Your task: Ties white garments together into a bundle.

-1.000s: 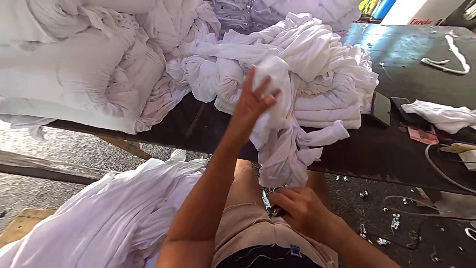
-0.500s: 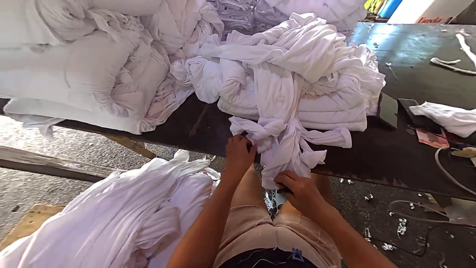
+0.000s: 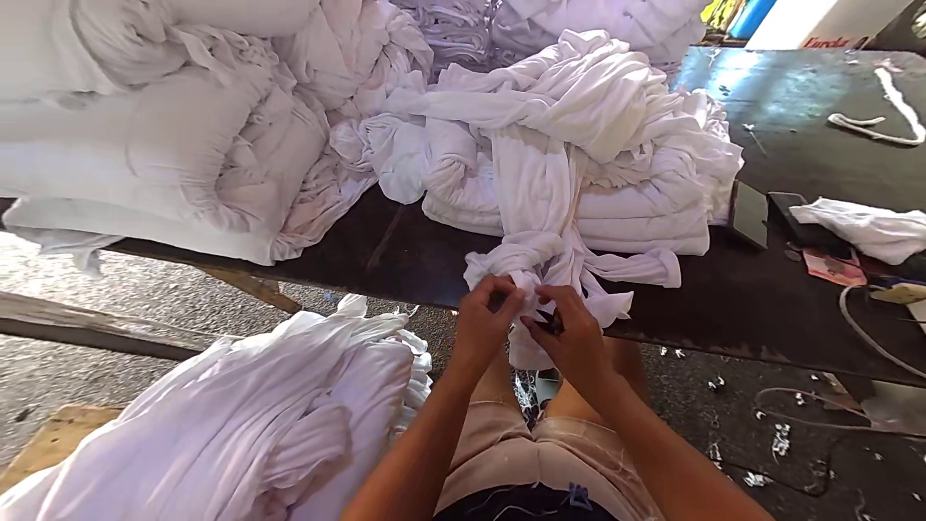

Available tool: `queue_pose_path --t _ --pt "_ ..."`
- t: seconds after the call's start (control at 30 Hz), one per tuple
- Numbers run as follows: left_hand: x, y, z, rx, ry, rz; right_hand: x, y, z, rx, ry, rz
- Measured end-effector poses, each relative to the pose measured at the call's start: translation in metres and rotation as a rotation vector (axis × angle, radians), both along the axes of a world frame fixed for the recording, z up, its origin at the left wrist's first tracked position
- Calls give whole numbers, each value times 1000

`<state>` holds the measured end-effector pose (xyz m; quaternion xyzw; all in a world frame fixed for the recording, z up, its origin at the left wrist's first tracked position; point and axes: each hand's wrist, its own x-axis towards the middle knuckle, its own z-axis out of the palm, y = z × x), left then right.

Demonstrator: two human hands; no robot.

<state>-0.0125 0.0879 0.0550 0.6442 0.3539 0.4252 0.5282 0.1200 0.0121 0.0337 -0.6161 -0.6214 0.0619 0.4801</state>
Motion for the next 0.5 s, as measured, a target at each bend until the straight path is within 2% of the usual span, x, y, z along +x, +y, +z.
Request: queue_pose_path --t 0.13,0.2,0.23,0.33,0.37,0.43,0.5 --pt "5 -15 0 -33 -127 -80 3 12 1 127 -21 -87" --pt "7 -16 -6 -26 -136 -85 10 13 3 132 68 -59" --pt "8 -15 -8 -6 -130 -78 12 10 8 67 212 -9" --pt "11 -12 -9 101 -54 -27 17 1 22 -200 878 194" --pt "11 -11 -7 119 -21 -25 19 -1 22 -241 1033 234" --pt "10 -11 -3 99 36 -54 22 -3 18 -264 1205 273" --pt "10 -12 -3 57 39 -71 24 -4 15 -271 1272 265"
